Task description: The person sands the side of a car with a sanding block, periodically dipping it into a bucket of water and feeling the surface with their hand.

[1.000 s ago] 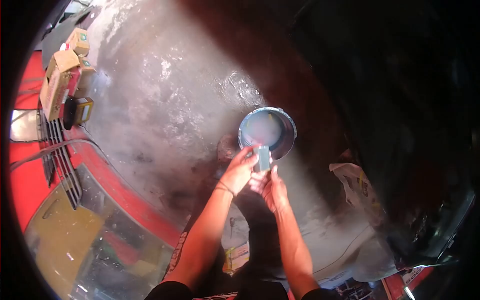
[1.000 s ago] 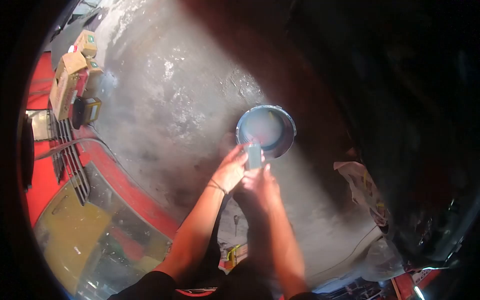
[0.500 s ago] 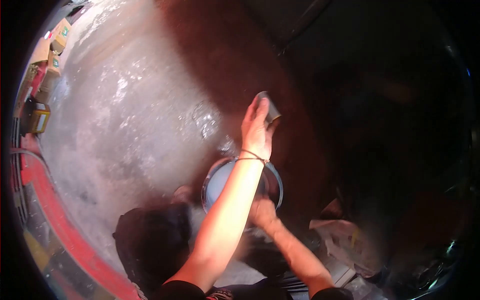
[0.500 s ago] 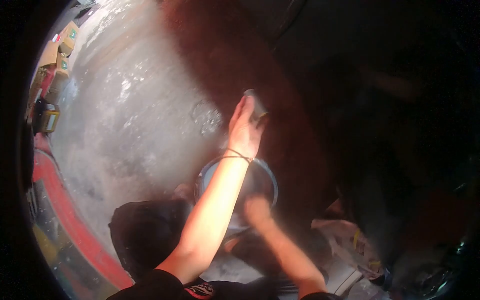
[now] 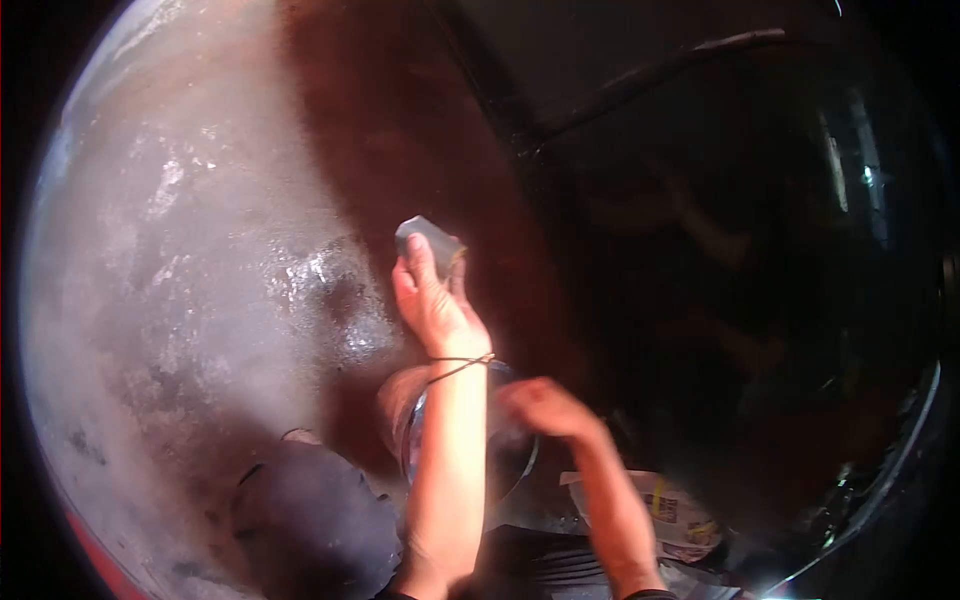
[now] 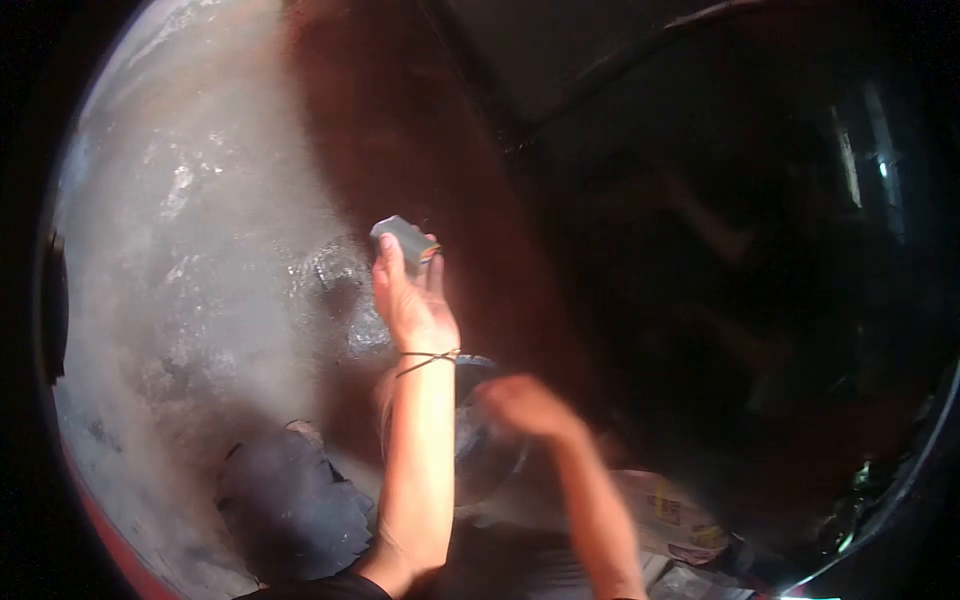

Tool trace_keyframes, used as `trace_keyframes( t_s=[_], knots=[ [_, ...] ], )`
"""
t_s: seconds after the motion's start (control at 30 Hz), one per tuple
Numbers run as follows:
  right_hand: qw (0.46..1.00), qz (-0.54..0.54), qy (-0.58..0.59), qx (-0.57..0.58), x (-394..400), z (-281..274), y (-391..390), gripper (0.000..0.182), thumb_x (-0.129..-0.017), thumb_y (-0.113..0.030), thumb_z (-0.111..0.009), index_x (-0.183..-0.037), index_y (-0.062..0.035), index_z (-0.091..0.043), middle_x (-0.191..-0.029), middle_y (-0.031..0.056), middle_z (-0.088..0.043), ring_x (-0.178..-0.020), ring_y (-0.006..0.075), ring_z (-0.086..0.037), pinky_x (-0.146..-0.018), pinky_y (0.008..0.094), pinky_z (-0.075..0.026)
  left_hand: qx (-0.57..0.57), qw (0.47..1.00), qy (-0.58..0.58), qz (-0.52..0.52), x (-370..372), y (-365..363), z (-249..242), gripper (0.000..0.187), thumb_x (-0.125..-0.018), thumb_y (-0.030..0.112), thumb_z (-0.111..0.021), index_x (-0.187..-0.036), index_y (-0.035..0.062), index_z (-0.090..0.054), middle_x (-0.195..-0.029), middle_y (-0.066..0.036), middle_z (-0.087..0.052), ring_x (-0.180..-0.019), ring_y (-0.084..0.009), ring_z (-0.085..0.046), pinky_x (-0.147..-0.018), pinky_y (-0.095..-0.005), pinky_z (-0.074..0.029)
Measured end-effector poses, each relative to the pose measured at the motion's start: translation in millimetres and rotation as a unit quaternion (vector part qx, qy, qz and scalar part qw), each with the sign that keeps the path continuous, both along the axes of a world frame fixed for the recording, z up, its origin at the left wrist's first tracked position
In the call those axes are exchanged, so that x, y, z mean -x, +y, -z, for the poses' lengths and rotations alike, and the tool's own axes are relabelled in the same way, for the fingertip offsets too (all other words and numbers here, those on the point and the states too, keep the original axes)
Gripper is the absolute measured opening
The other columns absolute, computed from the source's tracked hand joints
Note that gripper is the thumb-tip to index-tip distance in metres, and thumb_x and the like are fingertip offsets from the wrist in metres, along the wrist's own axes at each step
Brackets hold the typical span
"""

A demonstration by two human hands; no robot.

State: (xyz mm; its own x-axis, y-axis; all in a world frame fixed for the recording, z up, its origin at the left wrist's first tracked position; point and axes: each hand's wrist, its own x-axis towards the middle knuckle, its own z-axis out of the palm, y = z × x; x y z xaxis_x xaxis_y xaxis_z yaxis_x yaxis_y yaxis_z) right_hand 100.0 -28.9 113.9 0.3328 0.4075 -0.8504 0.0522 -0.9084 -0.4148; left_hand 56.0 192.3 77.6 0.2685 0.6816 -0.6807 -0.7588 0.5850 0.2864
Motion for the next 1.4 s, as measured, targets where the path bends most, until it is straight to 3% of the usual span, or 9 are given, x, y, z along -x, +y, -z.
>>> trace_keyframes(
  t_s=[0.07,0.2,0.37,0.57,0.83,0.93,1.03,1.23,1.4],
  knots=[
    [0.929,-0.036,-0.333,-0.156,-7.7,-136.6,44.4,0.023,-0.114,-0.02,-0.062,-0.111,-0.0028,-0.077,-0.093,0.0046,-0.077,-0.081,0.0144,-0.07,-0.072,0.0327,-0.059,0.012,1.0,0.025,-0.015,2.8,4.3,-0.1,0.046,-0.11,0.048,-0.076,-0.138,0.0127,-0.064,-0.131,-0.003,-0.073,-0.121,-0.0191,-0.07,-0.111,-0.0432,-0.051],
    [0.382,-0.406,-0.83,-0.029,-55.7,-293.5,116.1,0.03,-0.109,-0.014,-0.07,-0.137,-0.0035,-0.073,-0.149,0.0169,-0.07,-0.145,0.0436,-0.059,-0.123,0.0542,-0.044,0.0,1.0,0.004,-0.016,-5.6,1.9,9.2,0.041,-0.111,0.043,-0.077,-0.133,0.0114,-0.064,-0.124,-0.004,-0.074,-0.116,-0.0191,-0.071,-0.109,-0.0423,-0.052],
    [0.203,-0.472,-0.857,-0.027,-178.6,-328.0,163.9,0.084,-0.115,-0.063,-0.052,-0.181,-0.017,-0.029,-0.188,0.0077,-0.027,-0.175,0.0337,-0.02,-0.141,0.0578,-0.016,0.006,0.999,0.051,0.013,-14.1,-11.5,22.0,0.04,-0.11,0.035,-0.079,-0.134,0.0072,-0.063,-0.128,-0.006,-0.07,-0.117,-0.0191,-0.068,-0.102,-0.0406,-0.058],
    [0.278,-0.525,-0.797,-0.111,-200.5,-249.6,209.6,0.105,-0.107,-0.081,-0.049,-0.182,-0.0113,-0.022,-0.191,0.0098,-0.016,-0.177,0.0322,-0.01,-0.142,0.0572,-0.01,0.006,0.996,0.081,0.036,-15.8,-13.0,28.8,0.042,-0.109,0.036,-0.081,-0.134,0.0069,-0.064,-0.128,-0.004,-0.068,-0.122,-0.0178,-0.064,-0.105,-0.0405,-0.055],
    [0.445,-0.6,-0.652,0.127,-163.7,-81.2,222.7,0.107,-0.1,-0.077,-0.063,-0.179,-0.0105,-0.035,-0.19,0.0078,-0.02,-0.177,0.0309,-0.004,-0.144,0.0548,0.0,0.007,0.994,0.099,0.052,-8.2,-8.4,24.2,0.043,-0.108,0.035,-0.082,-0.135,0.0063,-0.064,-0.131,-0.005,-0.069,-0.122,-0.0157,-0.064,-0.105,-0.038,-0.055],
    [0.404,-0.64,-0.642,0.123,-162.6,-55.5,229.7,0.096,-0.103,-0.07,-0.064,-0.178,-0.016,-0.039,-0.189,0.0025,-0.024,-0.177,0.0291,-0.008,-0.144,0.0564,0.0,-0.042,0.991,0.117,0.055,-0.2,-10.6,21.0,0.045,-0.108,0.036,-0.082,-0.135,0.0045,-0.064,-0.131,-0.006,-0.069,-0.118,-0.0167,-0.066,-0.101,-0.036,-0.057],
    [0.331,-0.686,-0.639,0.106,-175.8,-69.3,201.9,0.084,-0.105,-0.063,-0.066,-0.175,-0.0223,-0.045,-0.188,-0.0031,-0.028,-0.176,0.0265,-0.013,-0.144,0.0578,-0.001,-0.044,0.993,0.082,0.071,-5.2,-22.0,15.8,0.045,-0.108,0.037,-0.082,-0.137,0.0071,-0.064,-0.128,-0.004,-0.07,-0.118,-0.0171,-0.066,-0.099,-0.037,-0.057],
    [0.466,-0.531,-0.705,0.062,-113.0,-202.7,36.1,0.079,-0.093,-0.04,-0.086,-0.166,-0.0285,-0.059,-0.184,-0.0058,-0.036,-0.175,0.0229,-0.021,-0.143,0.0618,-0.012,-0.094,0.99,-0.005,0.103,-44.9,-83.6,9.9,0.046,-0.105,0.027,-0.087,-0.138,0.0015,-0.07,-0.125,-0.004,-0.076,-0.111,-0.013,-0.07,-0.097,-0.0302,-0.056],
    [0.372,-0.38,-0.836,0.132,-61.6,-319.4,-124.5,0.052,-0.114,-0.033,-0.064,-0.166,-0.0285,-0.06,-0.182,0.0014,-0.042,-0.168,0.036,-0.037,-0.131,0.0657,-0.029,-0.242,0.96,0.109,0.089,-108.9,-97.8,-8.7,0.052,-0.103,0.025,-0.089,-0.141,-0.004,-0.068,-0.127,-0.008,-0.077,-0.116,-0.0147,-0.07,-0.102,-0.0316,-0.056]
  ],
)
